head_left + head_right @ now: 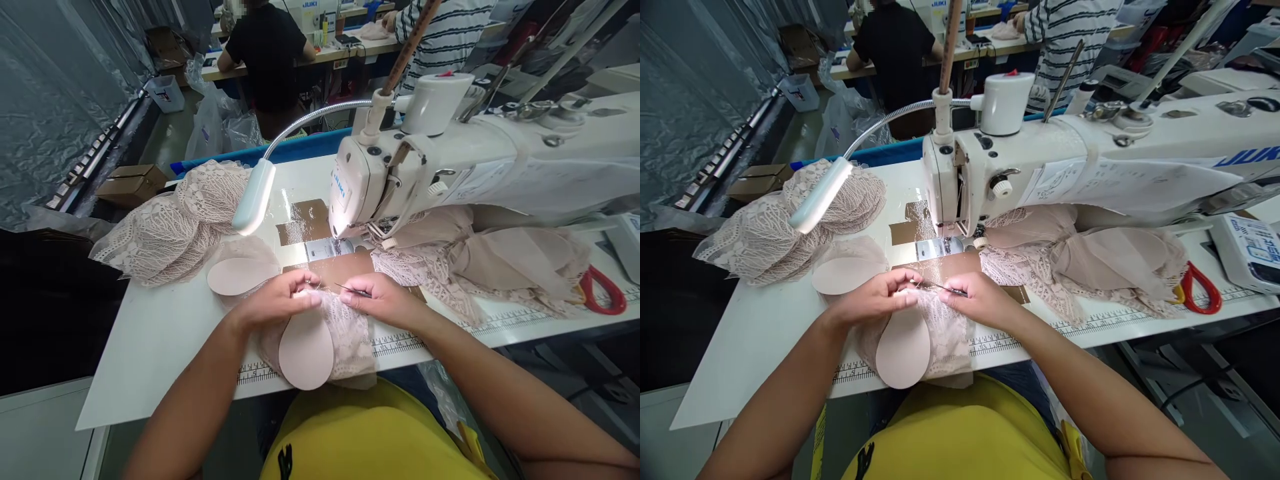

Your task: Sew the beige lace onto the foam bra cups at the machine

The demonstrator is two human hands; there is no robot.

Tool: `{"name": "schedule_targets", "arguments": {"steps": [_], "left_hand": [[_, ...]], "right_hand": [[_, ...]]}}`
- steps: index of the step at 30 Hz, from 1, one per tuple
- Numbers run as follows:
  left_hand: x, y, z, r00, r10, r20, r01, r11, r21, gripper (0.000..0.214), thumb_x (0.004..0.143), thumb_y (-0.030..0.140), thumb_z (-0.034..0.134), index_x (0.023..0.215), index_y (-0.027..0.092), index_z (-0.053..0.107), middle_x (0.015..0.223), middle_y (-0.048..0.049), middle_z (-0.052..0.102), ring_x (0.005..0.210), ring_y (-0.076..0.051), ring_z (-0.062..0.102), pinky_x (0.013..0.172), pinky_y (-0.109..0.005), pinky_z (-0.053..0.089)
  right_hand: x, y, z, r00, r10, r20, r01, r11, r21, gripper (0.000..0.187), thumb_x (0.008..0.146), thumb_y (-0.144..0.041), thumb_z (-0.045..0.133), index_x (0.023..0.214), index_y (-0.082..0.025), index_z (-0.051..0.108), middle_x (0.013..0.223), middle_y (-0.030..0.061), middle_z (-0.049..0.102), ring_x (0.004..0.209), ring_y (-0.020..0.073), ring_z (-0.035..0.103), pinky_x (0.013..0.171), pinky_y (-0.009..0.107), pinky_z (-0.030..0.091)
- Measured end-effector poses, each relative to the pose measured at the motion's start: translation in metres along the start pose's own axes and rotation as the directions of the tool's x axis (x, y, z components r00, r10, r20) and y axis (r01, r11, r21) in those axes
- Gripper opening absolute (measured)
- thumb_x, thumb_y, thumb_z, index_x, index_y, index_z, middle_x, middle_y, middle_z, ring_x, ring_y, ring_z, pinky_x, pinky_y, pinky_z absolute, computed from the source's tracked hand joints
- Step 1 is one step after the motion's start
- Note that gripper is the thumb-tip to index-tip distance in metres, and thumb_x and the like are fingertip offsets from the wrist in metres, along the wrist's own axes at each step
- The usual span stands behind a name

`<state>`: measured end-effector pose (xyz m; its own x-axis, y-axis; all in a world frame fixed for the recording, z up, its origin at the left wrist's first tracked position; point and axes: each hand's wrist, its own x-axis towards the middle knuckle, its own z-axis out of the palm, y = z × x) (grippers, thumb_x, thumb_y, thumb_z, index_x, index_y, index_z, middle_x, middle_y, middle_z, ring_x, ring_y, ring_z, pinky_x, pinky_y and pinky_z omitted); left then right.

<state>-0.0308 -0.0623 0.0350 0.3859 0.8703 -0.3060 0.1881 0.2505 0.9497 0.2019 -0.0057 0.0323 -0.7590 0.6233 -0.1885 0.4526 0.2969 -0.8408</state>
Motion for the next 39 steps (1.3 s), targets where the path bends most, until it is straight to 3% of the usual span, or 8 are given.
{"name": "schedule_targets", "arguments": {"steps": [3, 7, 13, 16, 19, 27, 32, 39], "left_hand": [[-0.013, 0.001, -0.015, 0.989, -0.1, 0.113, 0.082, 0.985, 0.152, 0.021, 0.075, 0.033, 0.068, 0.076, 0.016, 0.055, 0.069, 0.0025, 0.049, 0.062, -0.01, 0.045, 0.054, -0.021, 0.034], [-0.018, 0.003, -0.019, 0.996, -0.082, 0.017, 0.078, 0.981, 0.178, 0.025, 0.081, 0.033, 0.06, 0.068, 0.016, 0.048, 0.061, 0.0048, 0.036, 0.054, -0.007, 0.032, 0.048, -0.021, 0.024], [-0.009, 0.006, -0.005, 1.0, 0.006, 0.007, -0.008, 0.979, 0.204, 0.024, 0.081, 0.037, 0.06, 0.072, 0.015, 0.053, 0.067, 0.0028, 0.044, 0.059, -0.009, 0.037, 0.052, -0.021, 0.029], [-0.006, 0.005, 0.002, 0.998, 0.057, -0.031, -0.051, 0.981, 0.188, 0.022, 0.08, 0.036, 0.062, 0.083, 0.014, 0.059, 0.074, 0.0003, 0.051, 0.065, -0.011, 0.044, 0.058, -0.022, 0.035], [-0.004, 0.004, 0.009, 0.992, 0.1, -0.08, -0.084, 0.981, 0.176, 0.024, 0.077, 0.034, 0.065, 0.089, 0.014, 0.062, 0.079, -0.0016, 0.055, 0.072, -0.013, 0.048, 0.063, -0.022, 0.038], [-0.001, 0.006, 0.02, 0.997, -0.006, -0.071, 0.011, 0.998, 0.062, 0.028, 0.076, 0.038, 0.066, 0.072, 0.013, 0.056, 0.066, 0.0023, 0.047, 0.058, -0.009, 0.041, 0.052, -0.019, 0.03], [0.0, 0.002, 0.019, 0.998, -0.035, -0.056, 0.027, 0.99, -0.136, 0.03, 0.074, 0.04, 0.071, 0.086, 0.013, 0.066, 0.077, -0.0023, 0.06, 0.067, -0.012, 0.051, 0.061, -0.022, 0.038], [0.002, -0.001, 0.017, 0.998, -0.014, -0.068, 0.0, 0.981, -0.192, 0.025, 0.079, 0.038, 0.067, 0.078, 0.013, 0.07, 0.068, -0.0011, 0.06, 0.062, -0.01, 0.047, 0.059, -0.022, 0.036]], "right_hand": [[-0.009, 0.003, -0.004, 1.0, 0.024, -0.002, -0.024, 0.999, -0.037, 0.034, 0.089, -0.042, 0.046, 0.067, -0.017, 0.055, 0.063, -0.0015, 0.049, 0.06, 0.0131, 0.045, 0.057, 0.026, 0.031], [-0.021, 0.009, -0.007, 0.99, -0.025, 0.138, 0.029, 0.999, -0.029, 0.035, 0.089, -0.043, 0.048, 0.069, -0.017, 0.061, 0.068, 0.0011, 0.057, 0.065, 0.0154, 0.052, 0.063, 0.028, 0.038], [-0.008, 0.001, 0.0, 0.998, 0.056, -0.025, -0.051, 0.988, 0.144, 0.043, 0.08, -0.047, 0.062, 0.114, -0.02, 0.06, 0.103, 0.0065, 0.063, 0.091, 0.0208, 0.059, 0.075, 0.031, 0.045], [0.005, -0.009, 0.01, 0.999, -0.021, -0.033, 0.024, 0.996, 0.081, 0.027, 0.081, -0.042, 0.061, 0.086, -0.016, 0.063, 0.076, 0.0004, 0.058, 0.071, 0.015, 0.053, 0.063, 0.026, 0.04], [0.011, -0.013, 0.019, 0.993, -0.082, -0.083, 0.085, 0.996, 0.039, 0.034, 0.085, -0.042, 0.055, 0.063, -0.017, 0.052, 0.059, -0.0032, 0.044, 0.059, 0.0111, 0.042, 0.054, 0.024, 0.03], [0.006, -0.005, 0.016, 0.967, -0.008, -0.256, 0.064, 0.975, 0.211, 0.031, 0.089, -0.046, 0.048, 0.079, -0.018, 0.057, 0.07, -0.0004, 0.052, 0.061, 0.0117, 0.045, 0.056, 0.025, 0.037], [0.001, 0.005, 0.009, 0.986, 0.043, -0.159, 0.04, 0.873, 0.486, 0.047, 0.09, -0.056, 0.042, 0.11, -0.017, 0.055, 0.072, -0.0008, 0.053, 0.046, 0.007, 0.036, 0.044, 0.023, 0.032], [-0.004, 0.008, -0.003, 0.998, 0.0, -0.059, 0.019, 0.948, 0.317, 0.04, 0.085, -0.047, 0.057, 0.112, -0.018, 0.064, 0.076, 0.0014, 0.059, 0.064, 0.0121, 0.052, 0.059, 0.026, 0.043]]}}
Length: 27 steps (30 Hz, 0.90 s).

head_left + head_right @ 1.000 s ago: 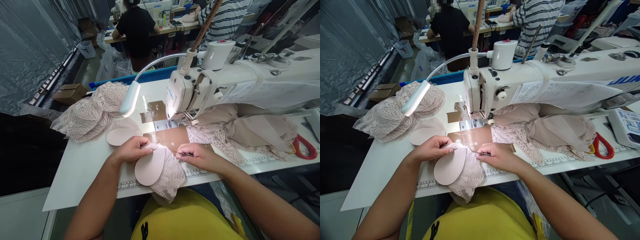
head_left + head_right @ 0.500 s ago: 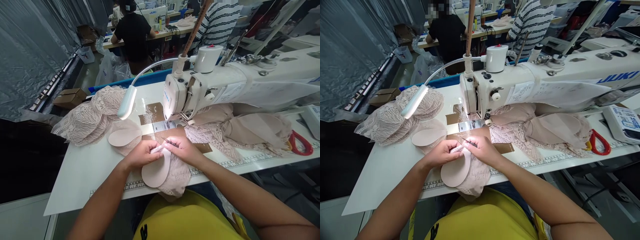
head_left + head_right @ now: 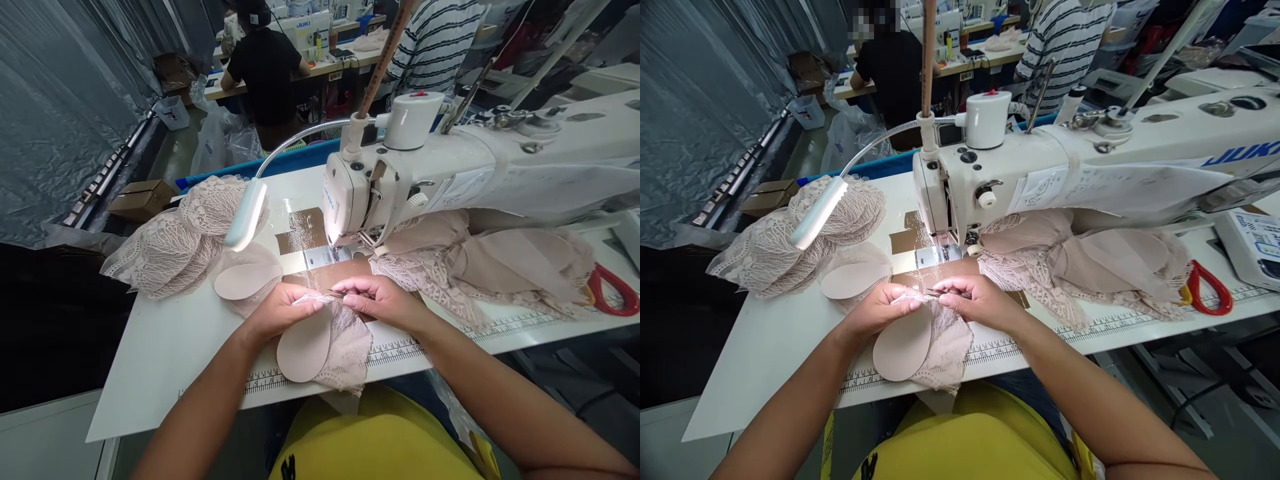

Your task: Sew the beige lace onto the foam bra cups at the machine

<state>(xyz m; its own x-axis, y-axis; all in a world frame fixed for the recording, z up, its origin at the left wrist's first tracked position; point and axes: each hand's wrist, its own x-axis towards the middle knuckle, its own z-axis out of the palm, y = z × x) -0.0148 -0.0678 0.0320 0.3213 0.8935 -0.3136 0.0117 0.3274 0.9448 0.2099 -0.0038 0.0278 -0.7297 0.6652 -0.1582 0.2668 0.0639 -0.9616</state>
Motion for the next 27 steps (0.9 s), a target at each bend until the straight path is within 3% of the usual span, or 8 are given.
{"name": "schedule_targets", "arguments": {"steps": [8, 14, 18, 22, 27], "left_hand": [[0.003, -0.005, -0.002, 1.0, 0.009, 0.021, -0.009, 1.0, 0.026, 0.03, 0.079, 0.039, 0.067, 0.09, 0.011, 0.073, 0.081, -0.0072, 0.065, 0.075, -0.017, 0.053, 0.069, -0.026, 0.04], [0.002, -0.001, 0.0, 0.998, -0.002, 0.063, 0.003, 1.0, -0.002, 0.026, 0.08, 0.038, 0.066, 0.079, 0.012, 0.071, 0.064, -0.0003, 0.055, 0.062, -0.01, 0.043, 0.058, -0.021, 0.032], [0.001, -0.001, 0.0, 0.999, -0.013, 0.041, 0.013, 1.0, -0.009, 0.025, 0.079, 0.037, 0.067, 0.08, 0.012, 0.072, 0.068, -0.001, 0.057, 0.063, -0.01, 0.044, 0.059, -0.022, 0.032], [0.002, -0.004, 0.0, 0.999, -0.014, 0.036, 0.015, 1.0, -0.01, 0.028, 0.078, 0.038, 0.067, 0.087, 0.012, 0.072, 0.073, -0.0028, 0.059, 0.068, -0.012, 0.047, 0.063, -0.023, 0.034], [0.003, -0.004, 0.002, 0.997, -0.019, 0.078, 0.019, 1.0, 0.007, 0.034, 0.077, 0.043, 0.067, 0.071, 0.01, 0.064, 0.061, 0.0014, 0.043, 0.059, -0.009, 0.036, 0.054, -0.022, 0.026]], "right_hand": [[0.004, -0.005, 0.01, 0.997, -0.075, 0.009, 0.075, 0.996, -0.046, 0.027, 0.083, -0.038, 0.06, 0.1, -0.018, 0.065, 0.081, 0.0019, 0.062, 0.074, 0.0144, 0.056, 0.068, 0.028, 0.046], [0.006, -0.006, 0.017, 0.989, -0.136, -0.051, 0.133, 0.989, -0.059, 0.022, 0.085, -0.037, 0.058, 0.093, -0.018, 0.067, 0.087, 0.0041, 0.066, 0.078, 0.0162, 0.06, 0.07, 0.029, 0.046], [0.006, -0.001, 0.015, 0.989, -0.124, -0.076, 0.119, 0.99, -0.072, 0.024, 0.086, -0.039, 0.057, 0.091, -0.018, 0.066, 0.081, 0.0032, 0.065, 0.074, 0.0153, 0.058, 0.067, 0.028, 0.045], [0.005, -0.001, 0.011, 0.995, -0.096, -0.014, 0.096, 0.995, -0.01, 0.024, 0.084, -0.038, 0.06, 0.096, -0.017, 0.065, 0.087, 0.0037, 0.066, 0.08, 0.0163, 0.061, 0.072, 0.029, 0.047], [0.007, -0.005, 0.016, 0.993, -0.121, -0.002, 0.121, 0.991, -0.063, 0.02, 0.084, -0.032, 0.06, 0.096, -0.017, 0.066, 0.089, 0.0038, 0.067, 0.081, 0.0165, 0.061, 0.073, 0.029, 0.047]]}}
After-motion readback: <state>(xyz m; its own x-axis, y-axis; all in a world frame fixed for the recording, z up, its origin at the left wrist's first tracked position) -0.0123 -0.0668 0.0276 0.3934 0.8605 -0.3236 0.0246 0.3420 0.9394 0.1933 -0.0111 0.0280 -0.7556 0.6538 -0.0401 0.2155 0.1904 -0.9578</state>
